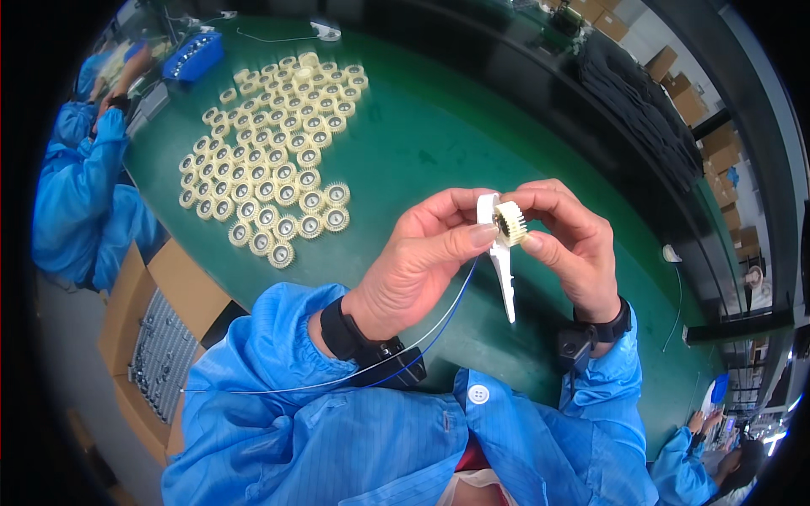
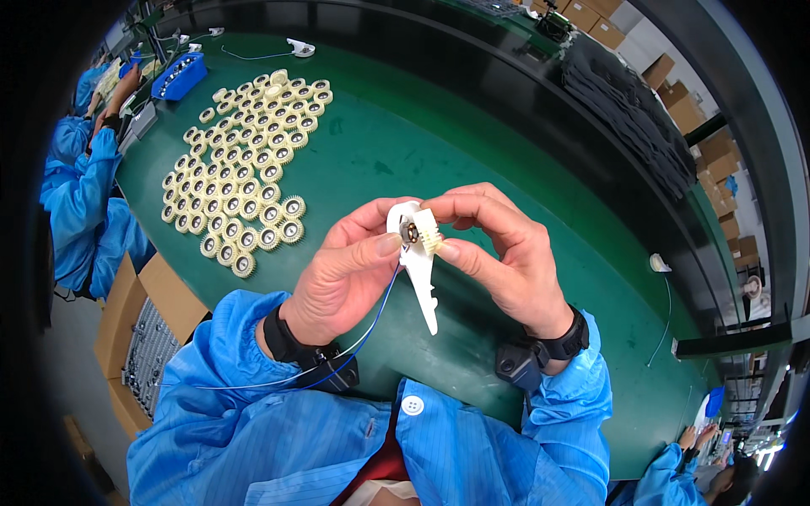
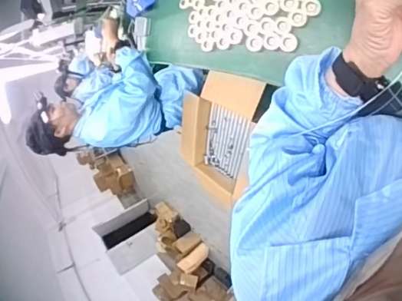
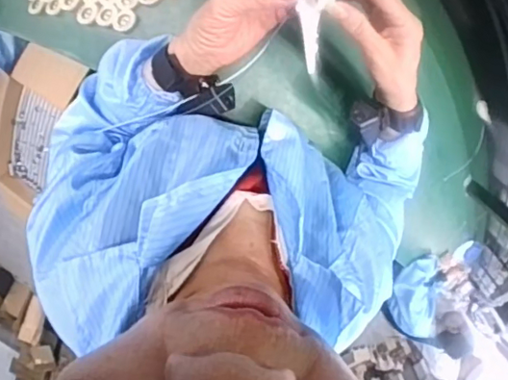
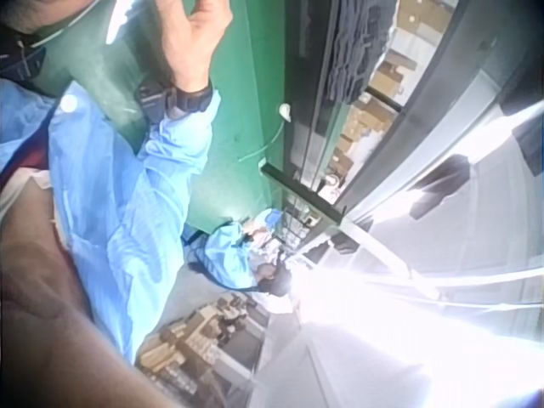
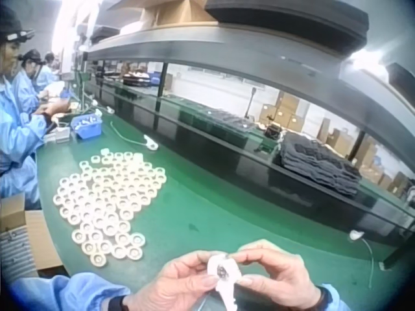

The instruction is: Assembling small mechanical components including gears and white plastic housings on a production line.

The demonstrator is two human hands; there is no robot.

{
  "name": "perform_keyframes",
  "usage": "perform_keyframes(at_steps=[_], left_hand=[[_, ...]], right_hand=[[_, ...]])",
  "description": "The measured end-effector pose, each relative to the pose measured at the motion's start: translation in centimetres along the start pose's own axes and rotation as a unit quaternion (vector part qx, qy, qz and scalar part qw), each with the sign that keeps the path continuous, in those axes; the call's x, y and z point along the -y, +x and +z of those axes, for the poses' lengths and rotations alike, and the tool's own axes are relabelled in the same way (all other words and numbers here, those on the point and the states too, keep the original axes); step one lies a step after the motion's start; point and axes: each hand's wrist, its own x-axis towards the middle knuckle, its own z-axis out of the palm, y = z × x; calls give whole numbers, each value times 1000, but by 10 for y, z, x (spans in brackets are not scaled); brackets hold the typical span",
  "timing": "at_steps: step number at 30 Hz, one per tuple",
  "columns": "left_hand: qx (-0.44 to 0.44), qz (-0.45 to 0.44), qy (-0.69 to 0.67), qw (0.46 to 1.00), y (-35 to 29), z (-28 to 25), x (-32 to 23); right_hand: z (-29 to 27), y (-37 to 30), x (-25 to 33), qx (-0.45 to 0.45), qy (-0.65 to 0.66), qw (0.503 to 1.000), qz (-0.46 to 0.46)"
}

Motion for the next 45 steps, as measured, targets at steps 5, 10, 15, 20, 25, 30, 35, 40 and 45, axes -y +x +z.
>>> perform_keyframes(at_steps=[5, 10, 15, 20, 25, 30, 35, 40, 45], left_hand=[[5, -4, -2, 1000, 0, -1, 0], [9, 0, 8, 1000, 1, -1, 1], [-1, -6, 10, 1000, -1, 1, -1], [0, -4, 12, 1000, 0, 2, 0], [16, -9, 8, 1000, 0, -2, 2], [43, -59, 73, 995, -3, 1, -8], [28, -48, -14, 998, 1, 5, -2], [0, 18, 13, 1000, 0, 4, -1], [-83, -68, 122, 987, -3, 4, 4]], right_hand=[[1, 0, -2, -9, 37, 999, 6], [1, 0, -1, -15, 29, 999, 5], [1, 0, 0, -12, -12, 1000, -8], [1, 0, 1, -24, -48, 998, -25], [3, -2, 14, -35, -210, 970, -120], [5, -2, 24, 13, -291, 935, -202], [3, 0, 17, -12, -311, 932, -184], [30, -9, -4, 21, -212, 977, 8], [-14, 22, -40, -55, 16, 977, 203]])
